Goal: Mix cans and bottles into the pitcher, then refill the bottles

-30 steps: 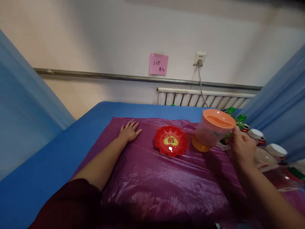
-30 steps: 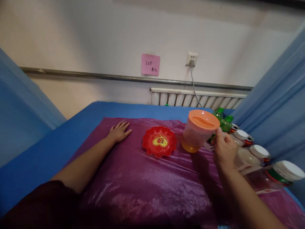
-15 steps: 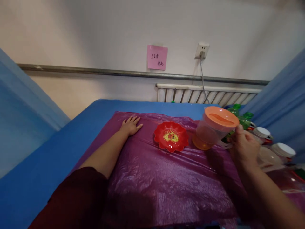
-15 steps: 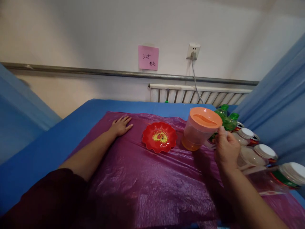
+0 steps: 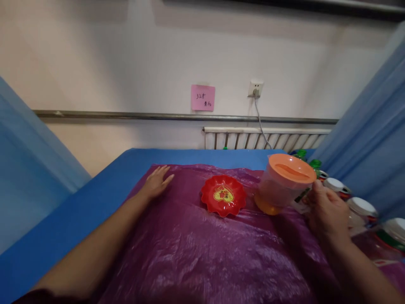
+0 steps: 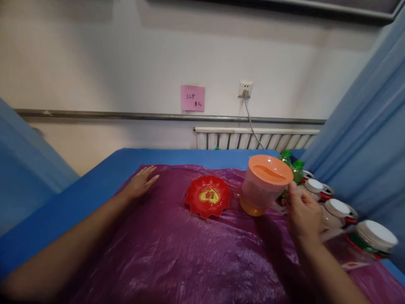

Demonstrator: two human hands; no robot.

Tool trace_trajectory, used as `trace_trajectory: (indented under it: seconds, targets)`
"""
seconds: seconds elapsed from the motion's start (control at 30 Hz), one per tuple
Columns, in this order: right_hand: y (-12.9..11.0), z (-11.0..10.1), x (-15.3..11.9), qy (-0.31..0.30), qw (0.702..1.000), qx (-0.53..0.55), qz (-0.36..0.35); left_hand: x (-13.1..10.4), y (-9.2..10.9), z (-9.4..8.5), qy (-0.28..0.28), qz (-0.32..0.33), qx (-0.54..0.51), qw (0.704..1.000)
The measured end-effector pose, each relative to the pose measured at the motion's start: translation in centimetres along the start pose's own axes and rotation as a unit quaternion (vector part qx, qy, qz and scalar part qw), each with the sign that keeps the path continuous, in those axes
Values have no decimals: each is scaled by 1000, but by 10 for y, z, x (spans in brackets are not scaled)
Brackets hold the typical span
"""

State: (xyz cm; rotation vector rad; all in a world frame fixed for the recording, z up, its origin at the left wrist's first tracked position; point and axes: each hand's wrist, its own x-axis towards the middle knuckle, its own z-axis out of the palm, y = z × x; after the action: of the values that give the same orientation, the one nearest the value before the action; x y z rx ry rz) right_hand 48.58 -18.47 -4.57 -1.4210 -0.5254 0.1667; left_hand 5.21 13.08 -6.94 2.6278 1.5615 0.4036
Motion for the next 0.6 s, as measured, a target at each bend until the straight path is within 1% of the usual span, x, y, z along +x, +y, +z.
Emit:
trace_trajectory:
  seconds: [0.07, 0.13, 0.23, 0.33, 0.47, 0.6]
  targets:
    - [-2, -4, -5, -8, 1000, -10, 11, -20, 12, -6, 6, 10, -3, 1000]
    - [-4, -6, -12, -33, 999, -30, 8, -40, 28, -8, 13, 27, -7, 1000]
    - [-5, -6, -26, -61, 998, -11, 4, -64, 53, -10, 53, 63, -14, 997]
    - [-5, -5, -37, -68, 998, -6, 10, -83, 77, -11, 80, 96, -34, 992]
    - [-9, -4, -45, -82, 997, 11, 7, -105, 112, -11, 76, 124, -54, 988]
    - [-14, -5, -43, -106, 994, 17, -5, -125, 146, -7, 46, 141, -78, 986]
